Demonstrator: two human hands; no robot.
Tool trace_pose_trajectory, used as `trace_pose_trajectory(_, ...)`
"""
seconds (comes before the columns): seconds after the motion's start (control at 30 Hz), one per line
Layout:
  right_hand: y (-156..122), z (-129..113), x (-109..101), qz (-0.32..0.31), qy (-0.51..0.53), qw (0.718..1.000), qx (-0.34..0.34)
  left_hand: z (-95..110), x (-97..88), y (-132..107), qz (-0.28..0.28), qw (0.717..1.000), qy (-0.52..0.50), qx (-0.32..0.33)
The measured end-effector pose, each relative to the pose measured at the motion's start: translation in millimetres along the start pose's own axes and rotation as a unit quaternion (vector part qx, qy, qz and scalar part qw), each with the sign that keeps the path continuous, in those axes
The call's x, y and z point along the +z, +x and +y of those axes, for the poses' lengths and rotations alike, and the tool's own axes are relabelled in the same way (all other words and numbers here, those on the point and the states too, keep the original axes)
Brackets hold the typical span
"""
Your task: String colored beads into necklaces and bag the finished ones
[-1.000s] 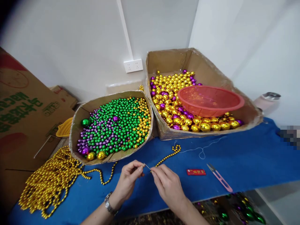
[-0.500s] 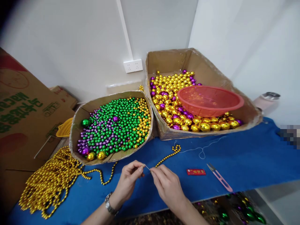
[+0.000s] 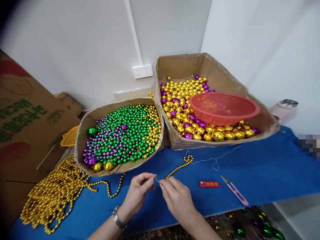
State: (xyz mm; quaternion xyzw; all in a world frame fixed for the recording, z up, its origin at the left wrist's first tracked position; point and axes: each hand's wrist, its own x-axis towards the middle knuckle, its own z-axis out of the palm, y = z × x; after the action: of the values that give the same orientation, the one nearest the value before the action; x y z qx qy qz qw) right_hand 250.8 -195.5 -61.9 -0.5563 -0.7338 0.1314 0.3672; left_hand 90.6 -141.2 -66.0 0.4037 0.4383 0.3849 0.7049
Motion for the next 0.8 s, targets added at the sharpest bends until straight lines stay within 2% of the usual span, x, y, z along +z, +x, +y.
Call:
trace_pose_trajectory(0.23, -2.5, 2.3, 5.5, -0.027, -0.016, 0.999, -0.009, 4.8, 5.0, 0.6, -0.006, 1.0, 0.002, -0.006)
trace_pose_trajectory(0.3, -2.4, 3.1, 5.8, -0.039, 0.021, 0.999, -0.005, 6.1, 6.4, 1.0, -0.009, 1.0, -0.003, -0.011)
trace_pose_trajectory(0.37, -1.6, 3.2, 3.5, -0.077, 0.101, 0.992, 0.029, 7.0, 7.1, 1.3, -0.008, 1.0, -0.014, -0.016)
trace_pose_trajectory(0.4, -1.1, 3.5, 1.8, -0.104, 0.157, 0.98, 0.064, 7.3, 7.2, 1.6, -0.006, 1.0, -0.022, -0.018)
trace_pose_trajectory(0.47, -0.7, 5.4, -0.8, -0.146, 0.283, 0.935, 0.159, 7.8, 7.7, 2.3, -0.003, 0.999, -0.049, -0.02)
trace_pose_trajectory(0.53, -0.8, 9.1, 0.6, -0.141, 0.386, 0.884, 0.225, 8.1, 9.2, 3.4, -0.005, 0.996, -0.085, -0.022)
trace_pose_trajectory(0.57, -0.8, 11.0, 3.2, -0.122, 0.414, 0.871, 0.235, 8.1, 10.5, 3.9, -0.005, 0.995, -0.102, -0.022)
trace_pose_trajectory(0.6, -0.7, 12.3, 6.7, -0.1, 0.421, 0.872, 0.23, 8.0, 12.1, 4.3, -0.008, 0.993, -0.114, -0.024)
trace_pose_trajectory(0.63, -0.4, 12.8, 10.5, -0.075, 0.407, 0.885, 0.212, 7.9, 14.0, 4.4, -0.011, 0.992, -0.12, -0.025)
trace_pose_trajectory(0.7, 1.6, 10.9, 15.9, -0.02, 0.339, 0.928, 0.153, 7.5, 17.3, 3.8, -0.018, 0.993, -0.119, -0.019)
trace_pose_trajectory(0.8, 11.6, 5.3, 7.7, 0.06, 0.236, 0.968, 0.065, 5.9, 16.8, 4.1, -0.012, 0.998, -0.058, 0.031)
